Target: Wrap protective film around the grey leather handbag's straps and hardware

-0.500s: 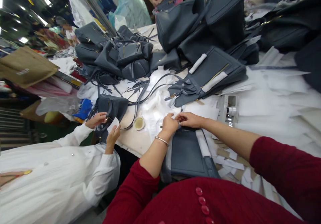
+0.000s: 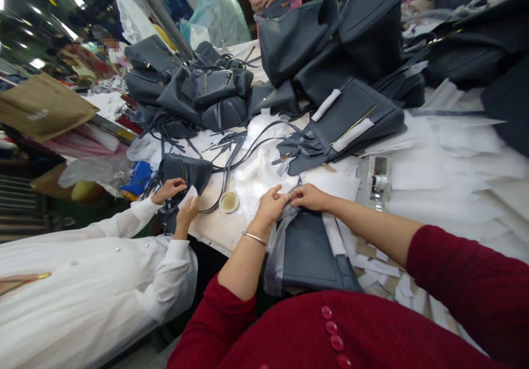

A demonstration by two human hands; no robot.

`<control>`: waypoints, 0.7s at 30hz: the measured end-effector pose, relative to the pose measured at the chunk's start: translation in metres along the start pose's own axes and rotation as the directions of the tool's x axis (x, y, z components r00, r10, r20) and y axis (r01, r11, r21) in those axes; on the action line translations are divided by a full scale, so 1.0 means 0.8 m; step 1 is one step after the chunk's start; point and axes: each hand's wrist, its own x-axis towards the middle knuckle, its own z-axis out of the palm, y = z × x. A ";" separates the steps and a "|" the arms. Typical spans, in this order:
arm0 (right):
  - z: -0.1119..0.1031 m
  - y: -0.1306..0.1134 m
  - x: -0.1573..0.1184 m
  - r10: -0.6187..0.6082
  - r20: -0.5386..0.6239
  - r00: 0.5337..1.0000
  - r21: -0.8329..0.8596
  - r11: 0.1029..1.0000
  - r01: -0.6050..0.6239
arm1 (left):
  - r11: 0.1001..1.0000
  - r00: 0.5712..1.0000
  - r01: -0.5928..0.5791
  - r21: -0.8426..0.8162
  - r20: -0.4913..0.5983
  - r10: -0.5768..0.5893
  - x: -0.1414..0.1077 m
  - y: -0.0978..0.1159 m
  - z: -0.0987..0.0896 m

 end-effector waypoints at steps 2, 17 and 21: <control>0.001 0.000 -0.001 -0.002 -0.022 1.000 0.011 1.000 0.003 | 0.986 0.998 -0.065 0.151 0.028 0.062 -0.013 -0.003 -0.017; -0.002 0.000 -0.021 -0.007 -0.239 0.971 -0.034 0.999 -0.001 | 0.466 0.989 -0.149 0.872 0.120 0.092 -0.124 0.022 -0.049; 0.004 -0.002 -0.021 -0.014 -0.250 0.968 -0.040 0.999 0.005 | 0.638 0.980 -0.191 0.746 0.185 0.077 -0.156 0.003 -0.088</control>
